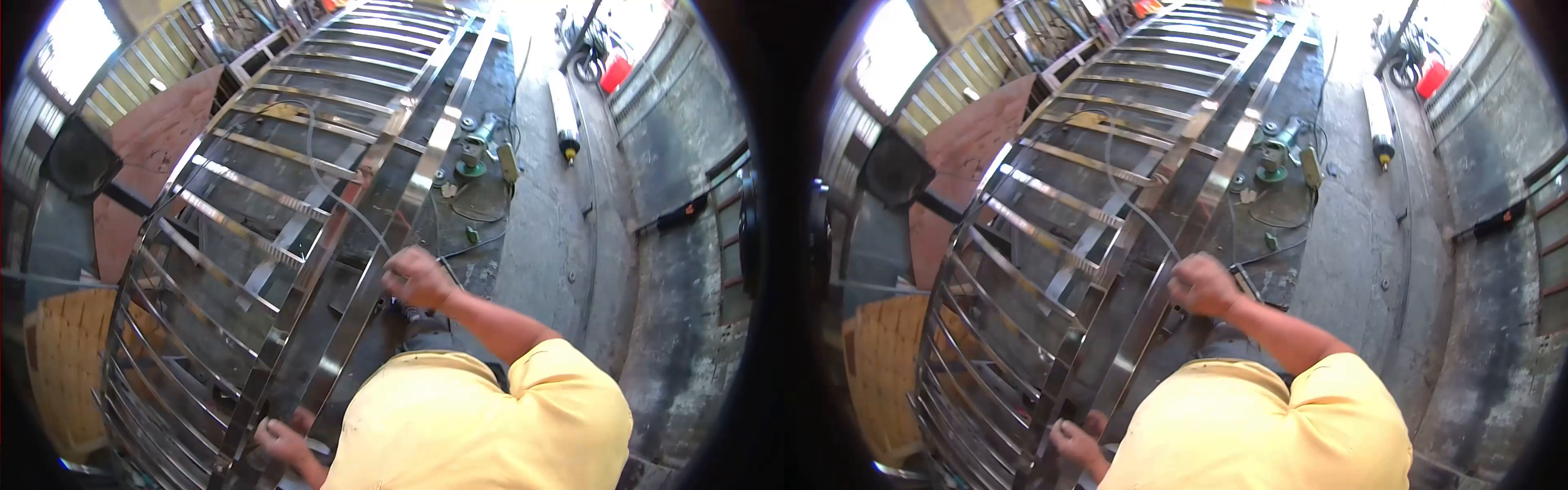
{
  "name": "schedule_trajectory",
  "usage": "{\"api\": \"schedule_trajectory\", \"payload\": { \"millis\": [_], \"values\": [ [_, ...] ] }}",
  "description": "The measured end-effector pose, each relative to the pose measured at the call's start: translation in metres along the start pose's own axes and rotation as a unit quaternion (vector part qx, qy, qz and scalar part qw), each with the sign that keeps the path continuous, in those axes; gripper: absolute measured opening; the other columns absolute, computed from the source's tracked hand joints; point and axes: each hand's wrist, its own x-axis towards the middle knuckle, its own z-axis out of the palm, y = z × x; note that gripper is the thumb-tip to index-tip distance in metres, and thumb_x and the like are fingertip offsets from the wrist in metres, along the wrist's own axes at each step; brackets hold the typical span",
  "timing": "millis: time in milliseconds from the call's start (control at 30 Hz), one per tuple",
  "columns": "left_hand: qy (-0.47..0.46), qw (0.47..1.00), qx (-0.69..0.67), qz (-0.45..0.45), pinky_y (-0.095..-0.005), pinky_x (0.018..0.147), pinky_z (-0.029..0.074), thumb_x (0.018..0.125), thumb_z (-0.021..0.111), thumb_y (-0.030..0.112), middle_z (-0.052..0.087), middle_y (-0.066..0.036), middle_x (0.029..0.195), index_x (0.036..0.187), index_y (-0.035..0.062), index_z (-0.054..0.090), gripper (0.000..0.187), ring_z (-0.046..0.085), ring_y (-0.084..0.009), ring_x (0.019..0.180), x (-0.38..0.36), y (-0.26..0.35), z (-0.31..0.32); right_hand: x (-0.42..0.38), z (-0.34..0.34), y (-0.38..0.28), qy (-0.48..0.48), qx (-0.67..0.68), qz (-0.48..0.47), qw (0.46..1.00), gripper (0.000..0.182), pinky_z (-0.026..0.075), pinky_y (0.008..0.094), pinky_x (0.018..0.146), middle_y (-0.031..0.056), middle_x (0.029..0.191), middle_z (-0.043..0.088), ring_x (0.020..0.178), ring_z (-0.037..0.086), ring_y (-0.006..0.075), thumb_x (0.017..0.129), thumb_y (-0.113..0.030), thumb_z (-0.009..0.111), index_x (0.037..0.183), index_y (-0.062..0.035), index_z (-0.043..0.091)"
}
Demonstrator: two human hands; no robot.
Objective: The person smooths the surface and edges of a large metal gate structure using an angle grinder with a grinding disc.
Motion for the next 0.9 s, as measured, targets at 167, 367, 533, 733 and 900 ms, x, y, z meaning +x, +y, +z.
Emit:
{"api": "schedule_trajectory", "payload": {
  "millis": [167,367,533,733,900],
  "values": [
    [-0.243,0.888,-0.167,0.354,-0.0429,0.086,0.051,0.089,0.067,0.012,0.072,-0.013,0.100,0.106,0.0048,0.070,0.019,0.067,-0.0319,0.093,-0.004,0.203,0.105,-0.006,-0.107,0.177,0.165,-0.062,0.274,0.945,0.027,0.053,0.0467,0.094,0.0175,0.109,0.069,0.105,0.067,0.0374,0.090,-0.025,0.072,0.108,-0.0055,0.069],
    [-0.480,0.653,-0.173,0.559,-0.0439,0.083,0.052,0.083,0.075,0.020,0.070,-0.009,0.098,0.106,0.0095,0.070,0.026,0.067,-0.0293,0.093,-0.034,0.361,0.218,0.028,-0.181,0.288,0.123,-0.177,0.375,0.902,0.043,0.048,0.0460,0.105,0.0177,0.130,0.065,0.122,0.061,0.0377,0.090,-0.026,0.070,0.129,-0.0085,0.062],
    [-0.529,0.553,-0.067,0.640,-0.0445,0.086,0.053,0.085,0.068,0.019,0.066,-0.009,0.120,0.124,0.0134,0.065,0.040,0.067,-0.0313,0.099,-0.086,0.427,0.304,0.082,-0.209,0.348,0.035,-0.237,0.292,0.926,0.051,0.044,0.0443,0.112,0.0156,0.140,0.061,0.131,0.056,0.0368,0.088,-0.024,0.068,0.137,-0.0111,0.059],
    [-0.547,0.502,0.051,0.668,-0.0466,0.089,0.051,0.089,0.062,0.018,0.052,-0.005,0.153,0.145,0.0242,0.056,0.057,0.063,-0.0301,0.117,-0.116,0.439,0.378,0.140,-0.207,0.411,-0.180,-0.341,0.252,0.887,0.052,0.037,0.0511,0.116,0.0050,0.155,0.051,0.147,0.043,0.0307,0.095,-0.024,0.058,0.146,-0.0214,0.054],
    [-0.521,0.522,0.036,0.674,-0.0458,0.083,0.051,0.090,0.058,0.018,0.061,-0.005,0.134,0.130,0.0233,0.065,0.041,0.064,-0.0293,0.109,-0.116,0.426,0.405,0.186,-0.205,0.441,-0.344,-0.439,0.109,0.823,0.040,0.043,0.0477,0.104,0.0001,0.142,0.060,0.136,0.051,0.0286,0.095,-0.029,0.062,0.134,-0.0294,0.062]
  ]
}}
